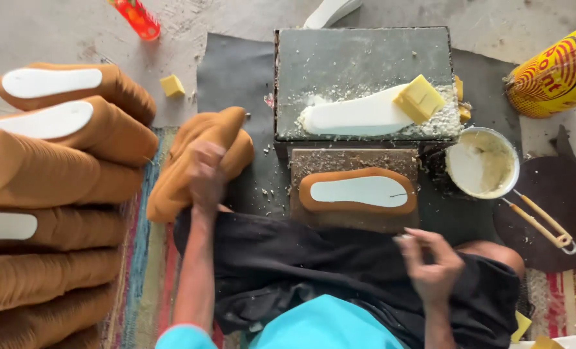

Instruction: The person applies adhesive to shoe soles and attaches components in a shoe manufacturing setting.

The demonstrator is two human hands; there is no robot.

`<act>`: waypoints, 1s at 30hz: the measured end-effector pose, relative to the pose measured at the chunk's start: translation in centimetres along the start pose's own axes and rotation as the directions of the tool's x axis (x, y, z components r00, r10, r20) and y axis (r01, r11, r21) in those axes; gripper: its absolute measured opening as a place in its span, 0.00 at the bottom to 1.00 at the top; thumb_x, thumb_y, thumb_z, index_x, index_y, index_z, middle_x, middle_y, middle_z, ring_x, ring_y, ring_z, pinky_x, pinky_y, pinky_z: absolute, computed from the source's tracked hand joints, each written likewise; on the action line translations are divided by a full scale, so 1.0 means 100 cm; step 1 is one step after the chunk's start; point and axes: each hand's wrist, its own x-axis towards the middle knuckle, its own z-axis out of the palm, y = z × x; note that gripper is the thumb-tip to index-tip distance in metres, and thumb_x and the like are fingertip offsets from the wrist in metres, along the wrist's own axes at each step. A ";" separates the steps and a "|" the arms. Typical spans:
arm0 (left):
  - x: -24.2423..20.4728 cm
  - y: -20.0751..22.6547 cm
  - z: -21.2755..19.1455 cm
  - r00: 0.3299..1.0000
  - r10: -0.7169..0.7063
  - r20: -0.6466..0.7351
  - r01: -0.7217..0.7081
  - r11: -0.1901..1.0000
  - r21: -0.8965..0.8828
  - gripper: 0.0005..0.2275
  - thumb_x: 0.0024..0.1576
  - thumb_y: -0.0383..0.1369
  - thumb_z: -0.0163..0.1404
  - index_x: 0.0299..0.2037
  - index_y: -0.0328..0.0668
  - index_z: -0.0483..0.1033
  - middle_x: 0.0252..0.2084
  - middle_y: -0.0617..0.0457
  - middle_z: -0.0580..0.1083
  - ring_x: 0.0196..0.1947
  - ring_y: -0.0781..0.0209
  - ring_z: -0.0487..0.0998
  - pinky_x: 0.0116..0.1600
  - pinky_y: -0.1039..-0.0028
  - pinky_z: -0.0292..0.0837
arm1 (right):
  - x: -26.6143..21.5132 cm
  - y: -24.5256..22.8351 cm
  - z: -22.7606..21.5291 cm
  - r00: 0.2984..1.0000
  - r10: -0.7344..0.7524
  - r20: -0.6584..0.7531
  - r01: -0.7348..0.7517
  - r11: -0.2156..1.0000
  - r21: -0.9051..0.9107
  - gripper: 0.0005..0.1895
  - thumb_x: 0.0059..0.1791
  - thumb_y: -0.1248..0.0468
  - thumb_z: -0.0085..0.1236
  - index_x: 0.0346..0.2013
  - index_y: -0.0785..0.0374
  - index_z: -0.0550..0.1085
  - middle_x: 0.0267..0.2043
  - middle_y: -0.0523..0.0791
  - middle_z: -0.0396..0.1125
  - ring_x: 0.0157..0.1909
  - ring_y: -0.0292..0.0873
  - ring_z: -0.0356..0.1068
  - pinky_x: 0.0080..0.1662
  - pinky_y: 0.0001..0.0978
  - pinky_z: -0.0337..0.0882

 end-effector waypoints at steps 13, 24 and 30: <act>-0.038 0.132 -0.070 0.202 0.474 0.857 0.235 0.826 -0.513 0.26 0.42 0.30 0.67 0.51 0.39 0.73 0.35 0.44 0.77 0.37 0.45 0.79 0.43 0.62 0.73 | 0.000 0.066 0.015 0.702 0.006 0.713 -0.150 0.979 0.140 0.17 0.45 0.65 0.65 0.47 0.67 0.80 0.47 0.47 0.76 0.51 0.41 0.73 0.53 0.34 0.72; -0.020 0.172 0.015 0.631 -0.001 0.776 0.637 0.571 -0.517 0.12 0.60 0.28 0.56 0.53 0.36 0.75 0.41 0.58 0.79 0.37 0.76 0.76 0.39 0.84 0.74 | 0.125 0.040 -0.003 0.895 0.253 0.368 -0.382 0.861 0.336 0.18 0.46 0.66 0.69 0.49 0.69 0.79 0.44 0.44 0.77 0.42 0.33 0.75 0.48 0.25 0.75; -0.041 0.154 0.004 0.672 -0.041 0.739 0.691 0.391 -0.607 0.14 0.61 0.22 0.55 0.57 0.30 0.74 0.46 0.53 0.80 0.41 0.76 0.80 0.45 0.84 0.77 | 0.109 0.033 -0.002 0.929 0.198 0.311 -0.286 0.920 0.269 0.16 0.44 0.67 0.71 0.45 0.69 0.81 0.40 0.43 0.77 0.38 0.31 0.74 0.43 0.23 0.74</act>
